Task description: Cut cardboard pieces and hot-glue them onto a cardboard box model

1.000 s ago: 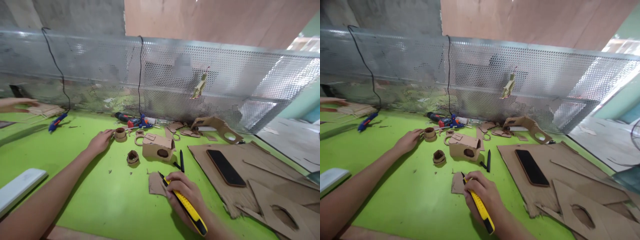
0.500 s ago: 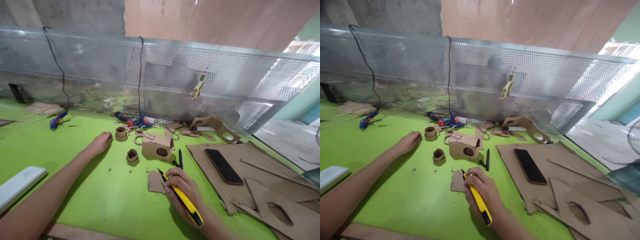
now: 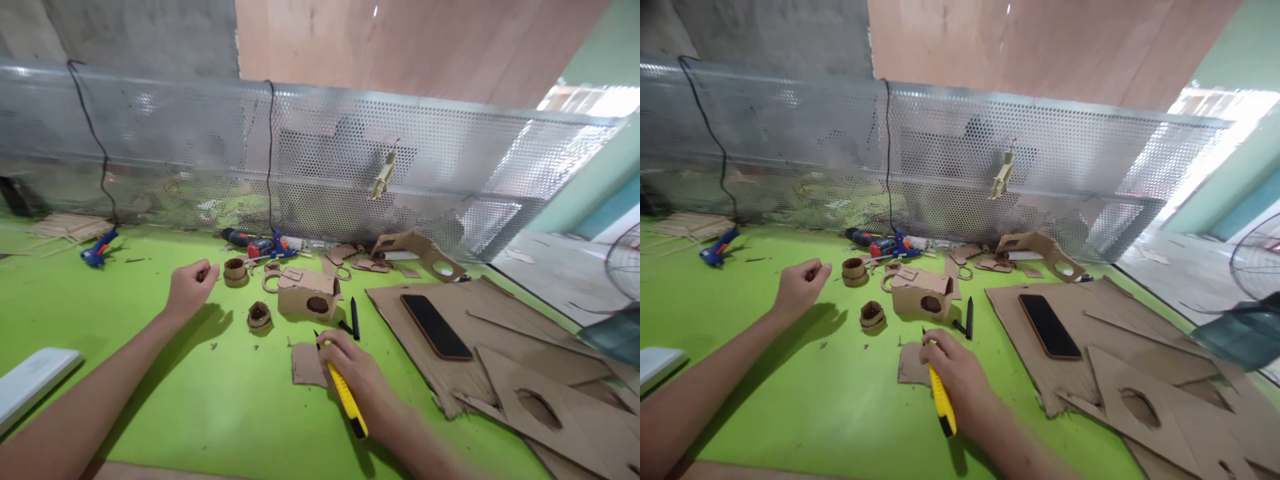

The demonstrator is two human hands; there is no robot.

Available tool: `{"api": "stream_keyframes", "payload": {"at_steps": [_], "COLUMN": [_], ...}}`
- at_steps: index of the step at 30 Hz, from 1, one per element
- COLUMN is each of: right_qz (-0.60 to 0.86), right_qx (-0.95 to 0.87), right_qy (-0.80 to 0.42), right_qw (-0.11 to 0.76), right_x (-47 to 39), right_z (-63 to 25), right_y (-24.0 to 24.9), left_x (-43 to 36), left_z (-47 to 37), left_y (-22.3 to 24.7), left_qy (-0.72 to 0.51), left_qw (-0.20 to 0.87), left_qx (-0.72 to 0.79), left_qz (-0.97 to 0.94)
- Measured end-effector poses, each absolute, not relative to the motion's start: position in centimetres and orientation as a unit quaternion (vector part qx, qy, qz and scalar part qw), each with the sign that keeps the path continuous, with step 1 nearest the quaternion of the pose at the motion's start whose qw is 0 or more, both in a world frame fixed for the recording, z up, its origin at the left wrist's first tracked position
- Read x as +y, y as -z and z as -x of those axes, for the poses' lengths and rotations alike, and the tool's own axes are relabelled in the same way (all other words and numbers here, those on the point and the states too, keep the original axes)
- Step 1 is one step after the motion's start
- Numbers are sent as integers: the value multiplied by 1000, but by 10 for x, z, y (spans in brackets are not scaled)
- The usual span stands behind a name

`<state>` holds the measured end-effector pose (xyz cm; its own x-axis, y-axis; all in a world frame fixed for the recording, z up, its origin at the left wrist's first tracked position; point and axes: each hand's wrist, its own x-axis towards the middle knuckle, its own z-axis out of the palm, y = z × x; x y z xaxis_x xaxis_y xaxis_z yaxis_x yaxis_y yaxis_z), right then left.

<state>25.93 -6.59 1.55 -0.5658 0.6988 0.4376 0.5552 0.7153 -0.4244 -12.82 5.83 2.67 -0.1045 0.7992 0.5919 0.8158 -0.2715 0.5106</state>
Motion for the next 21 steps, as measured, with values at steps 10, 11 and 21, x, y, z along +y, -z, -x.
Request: {"api": "stream_keyframes", "payload": {"at_steps": [10, 11, 21], "right_qz": [240, 242, 302], "right_qx": [-939, -941, -920], "right_qy": [1, 16, -102], "right_qw": [245, 238, 230], "right_x": [-73, -73, -66], "right_z": [-240, -238, -232], "right_y": [5, 9, 8], "left_x": [9, -2, -66], "left_z": [53, 38, -27], "left_y": [-35, -33, -25], "left_qy": [451, 449, 423], "left_qw": [112, 118, 165], "left_qx": [-229, -186, -18], "left_qz": [856, 866, 891]}}
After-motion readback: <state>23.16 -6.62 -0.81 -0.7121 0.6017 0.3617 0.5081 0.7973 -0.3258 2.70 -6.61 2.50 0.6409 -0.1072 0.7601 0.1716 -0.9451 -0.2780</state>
